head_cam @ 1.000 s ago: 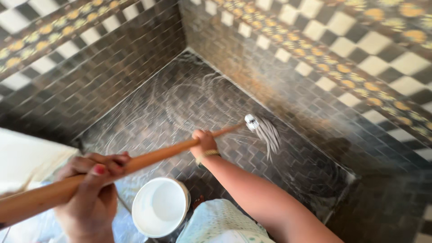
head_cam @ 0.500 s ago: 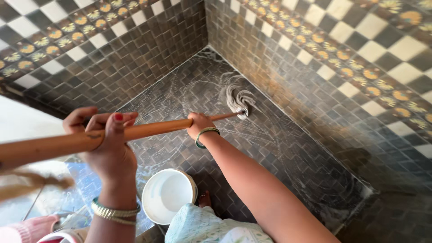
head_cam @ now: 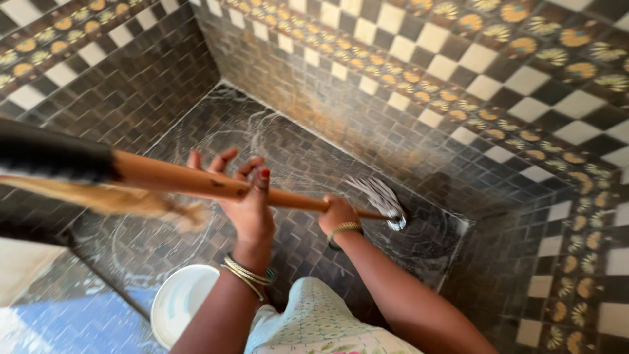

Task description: The person mops a tiled floor using a long-handled mop and soapy water from a white bucket.

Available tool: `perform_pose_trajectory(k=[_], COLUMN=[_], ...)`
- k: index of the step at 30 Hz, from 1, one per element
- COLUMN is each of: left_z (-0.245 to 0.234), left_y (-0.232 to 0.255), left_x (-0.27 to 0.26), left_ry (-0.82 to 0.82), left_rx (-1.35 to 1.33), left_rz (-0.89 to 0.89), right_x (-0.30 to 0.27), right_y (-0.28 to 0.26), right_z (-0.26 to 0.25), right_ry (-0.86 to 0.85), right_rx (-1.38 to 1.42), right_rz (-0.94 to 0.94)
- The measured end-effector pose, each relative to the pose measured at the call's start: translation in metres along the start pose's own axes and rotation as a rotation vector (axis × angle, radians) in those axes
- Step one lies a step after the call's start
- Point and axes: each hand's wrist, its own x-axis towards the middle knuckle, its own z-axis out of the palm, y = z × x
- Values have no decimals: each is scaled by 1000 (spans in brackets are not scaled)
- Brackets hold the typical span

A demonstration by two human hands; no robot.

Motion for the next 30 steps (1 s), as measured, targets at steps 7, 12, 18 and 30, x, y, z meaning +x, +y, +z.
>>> perform_pose_trajectory(k=[7, 12, 18, 30], left_z=[-10, -71, -166, -274], left_y=[-20, -31, 1, 162], left_x=[-49, -18, 67, 133], left_ry=[208, 163, 305, 388], left_rx=[-253, -390, -308, 160], left_rz=[-773, -942, -654, -3], right_x=[-45, -12, 46, 70], right_y=[89, 89, -36, -345], right_z=[62, 112, 184, 261], right_ry=[60, -14, 34, -289], right_rx=[3, 23, 122, 326], right_rz=[187, 353, 222, -416])
